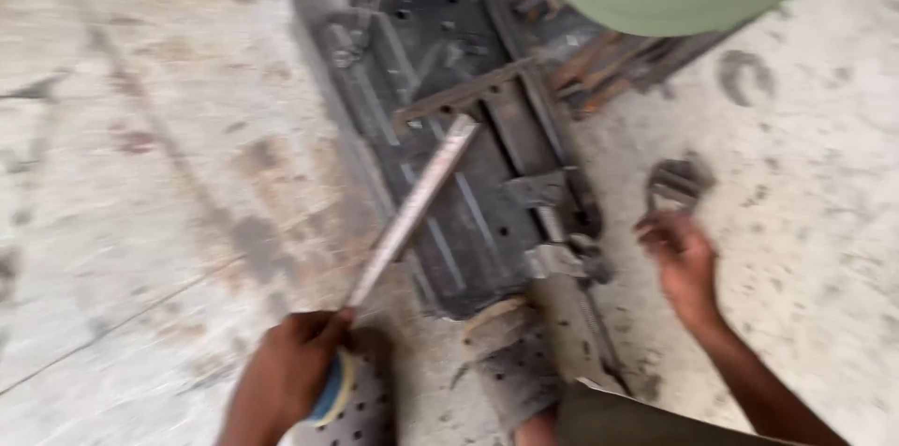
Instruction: The recorder is measuring a metal angle iron using a tape measure and kemudian cutting it with a chop saw.
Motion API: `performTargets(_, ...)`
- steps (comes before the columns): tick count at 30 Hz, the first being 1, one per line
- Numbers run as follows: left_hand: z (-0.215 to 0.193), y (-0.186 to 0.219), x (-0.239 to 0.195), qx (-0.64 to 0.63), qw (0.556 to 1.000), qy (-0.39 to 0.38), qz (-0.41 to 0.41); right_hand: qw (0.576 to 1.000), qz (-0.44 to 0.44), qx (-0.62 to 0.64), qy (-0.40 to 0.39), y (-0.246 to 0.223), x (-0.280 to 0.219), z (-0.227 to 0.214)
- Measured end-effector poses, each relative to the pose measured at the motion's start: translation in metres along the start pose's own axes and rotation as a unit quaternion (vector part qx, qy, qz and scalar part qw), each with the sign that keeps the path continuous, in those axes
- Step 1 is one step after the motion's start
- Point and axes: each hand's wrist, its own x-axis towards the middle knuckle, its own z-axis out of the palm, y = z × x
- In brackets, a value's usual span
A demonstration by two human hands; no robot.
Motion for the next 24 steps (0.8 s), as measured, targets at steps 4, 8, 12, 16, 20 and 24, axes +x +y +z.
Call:
performTargets(4, 0.004, -0.01, 0.011, -0.005, 0.999, -0.013, -0.041, 0.98, 0.065, -0.175, -0.063, 0.05, -0.034, -0.018)
performTargets(8, 0.015, -0.03, 0.029, -0.033, 0.998, -0.015, -0.047, 0.973, 0.076, -0.201, -0.088, 0.045, -0.044, -0.01)
performTargets(12, 0.02, -0.038, 0.041, -0.042, 0.997, -0.014, -0.065, 0.976, 0.095, -0.189, -0.047, 0.049, -0.045, -0.009)
performTargets(16, 0.029, -0.048, 0.052, -0.046, 0.994, -0.03, -0.09, 0.975, 0.105, -0.19, -0.042, 0.054, -0.039, -0.013)
performTargets(20, 0.034, -0.063, 0.062, -0.044, 0.993, -0.006, -0.107, 0.982, 0.081, -0.167, -0.043, 0.055, -0.041, -0.009)
performTargets(24, 0.027, -0.044, 0.037, -0.085, 0.996, 0.034, 0.001, 0.985, 0.082, -0.144, -0.048, 0.039, -0.049, 0.005)
